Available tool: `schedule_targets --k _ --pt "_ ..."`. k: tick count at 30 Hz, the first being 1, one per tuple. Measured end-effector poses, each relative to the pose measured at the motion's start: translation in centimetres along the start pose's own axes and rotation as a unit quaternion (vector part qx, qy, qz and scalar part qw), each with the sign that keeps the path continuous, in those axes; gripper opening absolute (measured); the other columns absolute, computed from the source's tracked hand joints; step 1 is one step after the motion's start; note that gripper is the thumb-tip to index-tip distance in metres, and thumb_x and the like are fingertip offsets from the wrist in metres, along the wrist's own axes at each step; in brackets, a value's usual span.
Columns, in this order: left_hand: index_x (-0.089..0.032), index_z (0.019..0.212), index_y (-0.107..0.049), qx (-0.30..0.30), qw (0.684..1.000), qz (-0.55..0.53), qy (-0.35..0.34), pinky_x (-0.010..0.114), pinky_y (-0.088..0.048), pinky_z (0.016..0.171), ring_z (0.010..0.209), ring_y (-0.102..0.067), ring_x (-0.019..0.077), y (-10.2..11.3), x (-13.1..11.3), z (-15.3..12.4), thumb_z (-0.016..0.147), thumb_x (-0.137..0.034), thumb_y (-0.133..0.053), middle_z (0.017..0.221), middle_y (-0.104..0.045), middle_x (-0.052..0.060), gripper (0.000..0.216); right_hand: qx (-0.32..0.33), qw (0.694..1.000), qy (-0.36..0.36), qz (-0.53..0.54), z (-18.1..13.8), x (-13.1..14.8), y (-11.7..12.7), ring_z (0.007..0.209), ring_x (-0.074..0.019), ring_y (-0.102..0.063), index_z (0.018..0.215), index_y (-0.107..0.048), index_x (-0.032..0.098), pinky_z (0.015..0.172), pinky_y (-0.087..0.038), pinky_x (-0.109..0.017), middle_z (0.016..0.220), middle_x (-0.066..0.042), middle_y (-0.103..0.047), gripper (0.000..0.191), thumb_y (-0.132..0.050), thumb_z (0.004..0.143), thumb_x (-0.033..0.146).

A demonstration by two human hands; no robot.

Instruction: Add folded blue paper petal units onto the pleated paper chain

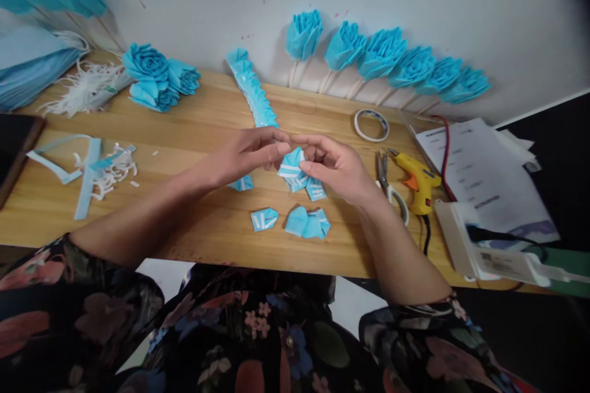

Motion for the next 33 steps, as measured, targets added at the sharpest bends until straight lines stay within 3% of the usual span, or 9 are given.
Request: schedule_targets --k 6,13,21,24,27,29,33 --pt "-0.015 0.076 -0.061 -0.012 0.998 0.028 0.049 0.021 -0.031 0.051 0.055 -0.044 0.0080 -0.6 0.8 -0.1 0.086 -0.035 -0.060 0.061 -0.052 -0.003 0.023 0.010 1.000 -0.021 -0.014 -0.1 0.3 -0.2 0.067 -0.0101 -0.051 0.127 -0.064 0.022 0.059 -0.042 -0.023 0.079 0.002 -0.056 0.041 -0.066 0.089 0.035" --pt "-0.015 0.075 -0.062 0.005 0.997 0.070 0.020 0.022 -0.028 0.052 0.055 -0.039 0.0080 -0.6 0.4 0.1 0.087 -0.033 -0.058 0.060 -0.047 -0.004 0.022 0.018 0.999 0.002 -0.051 -0.1 0.3 -0.7 0.066 -0.0093 -0.049 0.128 -0.062 0.021 0.060 -0.044 -0.023 0.079 0.003 -0.055 0.044 -0.066 0.085 0.025" --pt "-0.015 0.083 -0.065 0.054 0.989 0.133 0.028 0.023 -0.028 0.055 0.055 -0.040 0.0092 0.6 0.8 0.1 0.087 -0.035 -0.052 0.060 -0.049 -0.004 0.024 0.051 0.995 0.010 -0.084 -0.2 0.4 -0.2 0.077 -0.0135 -0.059 0.136 -0.058 0.022 0.070 -0.052 -0.029 0.092 -0.002 -0.067 0.051 -0.063 0.086 0.025" --pt "-0.015 0.079 -0.066 0.097 0.975 0.196 0.032 0.025 -0.026 0.058 0.055 -0.040 0.0097 1.2 0.7 0.0 0.088 -0.034 -0.051 0.059 -0.049 -0.003 0.026 -0.017 0.985 0.027 -0.167 -0.6 1.5 0.8 0.085 -0.0161 -0.063 0.129 -0.063 0.025 0.078 -0.053 -0.032 0.101 -0.003 -0.070 0.042 -0.063 0.087 0.028" --pt "-0.016 0.069 -0.066 0.147 0.949 0.277 0.024 0.028 -0.024 0.060 0.055 -0.038 0.0102 1.1 0.5 -0.2 0.089 -0.032 -0.051 0.057 -0.050 -0.002 0.030 -0.056 0.968 0.048 -0.241 -1.3 3.1 1.0 0.085 -0.0186 -0.065 0.115 -0.070 0.026 0.082 -0.053 -0.036 0.093 -0.003 -0.071 0.026 -0.061 0.091 0.032" --pt "-0.016 0.064 -0.065 0.167 0.928 0.332 0.022 0.029 -0.022 0.060 0.055 -0.035 0.0108 0.7 0.4 -0.3 0.089 -0.030 -0.051 0.057 -0.052 -0.001 0.032 -0.005 0.962 0.071 -0.262 -1.6 3.8 0.0 0.082 -0.0192 -0.065 0.104 -0.073 0.028 0.080 -0.053 -0.037 0.088 -0.002 -0.072 0.018 -0.061 0.093 0.034" --pt "-0.017 0.067 -0.069 0.174 0.891 0.418 0.041 0.031 -0.020 0.061 0.057 -0.032 0.0121 0.1 0.5 -0.2 0.087 -0.022 -0.058 0.063 -0.058 0.001 0.023 0.178 0.931 0.145 -0.285 -1.9 3.4 -3.3 0.083 -0.0179 -0.066 0.094 -0.073 0.027 0.078 -0.050 -0.034 0.089 -0.002 -0.074 0.019 -0.055 0.098 0.033"
Point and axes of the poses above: each hand's wrist, its own z-axis towards the middle knuckle, its own y-axis out of the back of the hand, x = y × z, the point moved 3 cm from there along z, towards the middle knuckle
